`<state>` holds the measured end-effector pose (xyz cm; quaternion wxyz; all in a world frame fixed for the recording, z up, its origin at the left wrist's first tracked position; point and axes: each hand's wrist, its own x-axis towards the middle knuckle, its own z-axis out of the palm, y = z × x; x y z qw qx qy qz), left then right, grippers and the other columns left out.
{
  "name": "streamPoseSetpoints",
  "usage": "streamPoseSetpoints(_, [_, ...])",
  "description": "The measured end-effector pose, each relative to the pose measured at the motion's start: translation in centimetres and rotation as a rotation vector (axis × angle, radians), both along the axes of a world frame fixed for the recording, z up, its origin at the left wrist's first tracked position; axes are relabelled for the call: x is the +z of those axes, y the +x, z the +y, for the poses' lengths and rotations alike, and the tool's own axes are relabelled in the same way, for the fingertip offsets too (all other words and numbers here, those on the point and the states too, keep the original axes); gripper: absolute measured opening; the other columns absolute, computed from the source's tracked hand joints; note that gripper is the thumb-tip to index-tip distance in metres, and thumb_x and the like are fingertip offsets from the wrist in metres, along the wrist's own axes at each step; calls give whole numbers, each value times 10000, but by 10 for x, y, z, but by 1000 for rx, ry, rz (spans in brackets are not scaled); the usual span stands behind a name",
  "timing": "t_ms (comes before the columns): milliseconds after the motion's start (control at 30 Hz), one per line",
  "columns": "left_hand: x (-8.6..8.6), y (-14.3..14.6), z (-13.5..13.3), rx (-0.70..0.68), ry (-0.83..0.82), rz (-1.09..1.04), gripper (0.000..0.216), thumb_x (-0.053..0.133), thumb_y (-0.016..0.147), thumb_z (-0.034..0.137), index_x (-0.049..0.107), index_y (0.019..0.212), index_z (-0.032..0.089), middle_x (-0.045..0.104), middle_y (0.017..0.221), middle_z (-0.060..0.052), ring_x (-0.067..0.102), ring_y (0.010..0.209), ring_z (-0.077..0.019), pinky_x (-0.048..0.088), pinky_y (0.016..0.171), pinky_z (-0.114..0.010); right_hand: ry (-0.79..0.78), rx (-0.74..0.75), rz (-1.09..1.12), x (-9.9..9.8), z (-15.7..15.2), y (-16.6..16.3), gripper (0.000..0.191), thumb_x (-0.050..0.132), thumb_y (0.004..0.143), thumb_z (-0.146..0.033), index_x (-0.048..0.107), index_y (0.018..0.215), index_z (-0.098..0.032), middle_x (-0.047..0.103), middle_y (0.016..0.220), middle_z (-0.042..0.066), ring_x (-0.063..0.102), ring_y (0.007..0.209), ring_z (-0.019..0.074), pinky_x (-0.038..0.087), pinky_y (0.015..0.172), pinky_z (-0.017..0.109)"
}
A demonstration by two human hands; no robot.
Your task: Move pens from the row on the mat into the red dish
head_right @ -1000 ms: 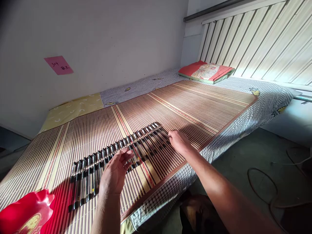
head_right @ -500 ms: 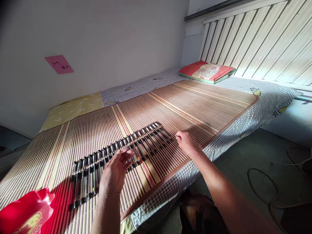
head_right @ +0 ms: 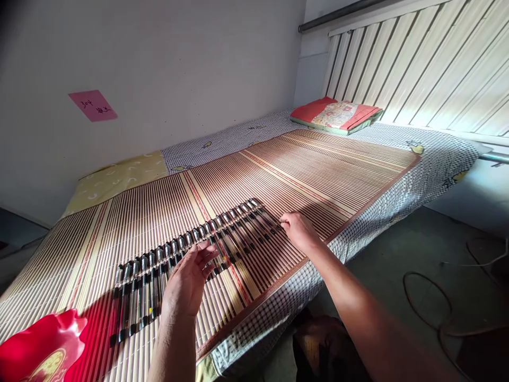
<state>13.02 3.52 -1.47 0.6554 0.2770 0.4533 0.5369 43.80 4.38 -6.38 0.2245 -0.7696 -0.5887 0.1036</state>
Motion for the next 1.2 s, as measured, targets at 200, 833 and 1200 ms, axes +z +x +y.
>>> streamPoseSetpoints(200, [-2, -1, 0, -8, 5, 8, 546, 965, 554, 567, 809, 897, 171, 800, 891, -72, 726, 857, -196, 509, 683, -260, -18, 24, 40, 1, 4, 0, 237, 622, 961, -116, 805, 1094, -186, 830, 1109, 78, 772, 1025, 219, 554, 869, 285])
streamPoseSetpoints(833, [-5, -1, -1, -36, 30, 11, 482, 917, 655, 549, 809, 931, 169, 804, 908, -75, 734, 867, -199, 509, 690, -261, -53, 43, -15, 5, 5, -5, 287, 607, 943, -95, 814, 1113, -197, 833, 1108, 69, 780, 990, 208, 563, 836, 270])
streamPoseSetpoints(1200, [-1, 1, -2, -32, 21, -4, 465, 932, 630, 520, 815, 902, 161, 795, 888, -80, 729, 832, -201, 507, 668, -258, -58, 32, -19, 9, 2, -7, 278, 599, 948, -89, 808, 1101, -189, 834, 1082, 77, 778, 946, 216, 548, 782, 281])
